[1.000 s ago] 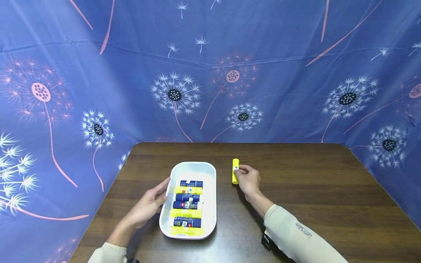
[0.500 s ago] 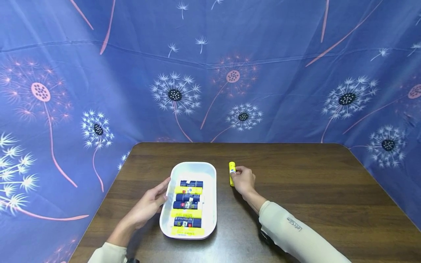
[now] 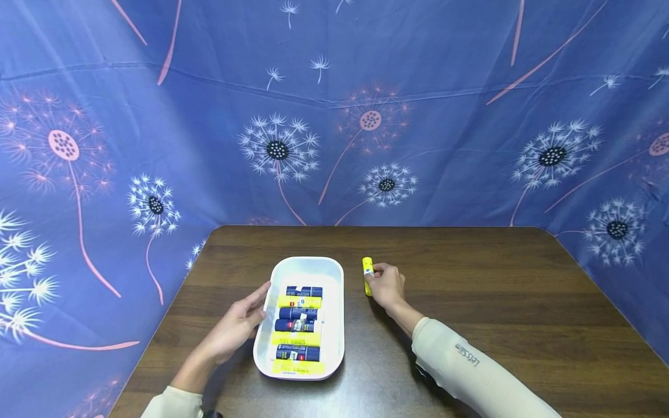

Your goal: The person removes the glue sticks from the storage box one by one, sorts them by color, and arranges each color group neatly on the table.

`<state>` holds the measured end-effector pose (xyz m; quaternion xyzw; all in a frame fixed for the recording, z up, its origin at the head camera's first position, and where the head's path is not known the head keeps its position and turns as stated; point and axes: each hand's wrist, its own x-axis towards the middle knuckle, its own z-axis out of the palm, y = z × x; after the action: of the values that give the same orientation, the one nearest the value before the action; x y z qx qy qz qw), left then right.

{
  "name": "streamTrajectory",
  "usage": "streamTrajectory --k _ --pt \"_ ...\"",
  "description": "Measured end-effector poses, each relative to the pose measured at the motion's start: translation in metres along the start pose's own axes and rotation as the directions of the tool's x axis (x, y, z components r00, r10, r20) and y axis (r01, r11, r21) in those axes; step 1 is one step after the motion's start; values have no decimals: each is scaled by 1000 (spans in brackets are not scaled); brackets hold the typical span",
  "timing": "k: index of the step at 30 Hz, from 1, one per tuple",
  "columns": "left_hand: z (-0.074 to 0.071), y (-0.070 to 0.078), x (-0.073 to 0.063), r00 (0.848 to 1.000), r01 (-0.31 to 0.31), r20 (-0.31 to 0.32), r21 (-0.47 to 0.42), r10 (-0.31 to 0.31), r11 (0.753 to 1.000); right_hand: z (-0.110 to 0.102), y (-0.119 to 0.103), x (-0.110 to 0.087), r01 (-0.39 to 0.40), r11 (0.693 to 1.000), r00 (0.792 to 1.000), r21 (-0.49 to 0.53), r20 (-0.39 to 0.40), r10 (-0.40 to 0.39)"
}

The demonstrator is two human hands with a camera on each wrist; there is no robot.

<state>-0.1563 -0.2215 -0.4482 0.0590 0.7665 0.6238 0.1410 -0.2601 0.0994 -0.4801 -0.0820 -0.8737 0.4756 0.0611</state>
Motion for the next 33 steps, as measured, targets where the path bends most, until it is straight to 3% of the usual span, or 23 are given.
streamTrajectory --k 7,24,33 --pt "2 0 1 999 -15 44 5 15 1000 -1 -2 -1 -6 1000 1000 6 -8 6" --pt "5 1 0 1000 1 11 5 -1 1000 0 -2 -3 7 1000 1000 8 -5 -7" --pt "5 -1 1 999 -13 32 6 13 1000 -7 0 1 13 1000 1000 -8 29 -13"
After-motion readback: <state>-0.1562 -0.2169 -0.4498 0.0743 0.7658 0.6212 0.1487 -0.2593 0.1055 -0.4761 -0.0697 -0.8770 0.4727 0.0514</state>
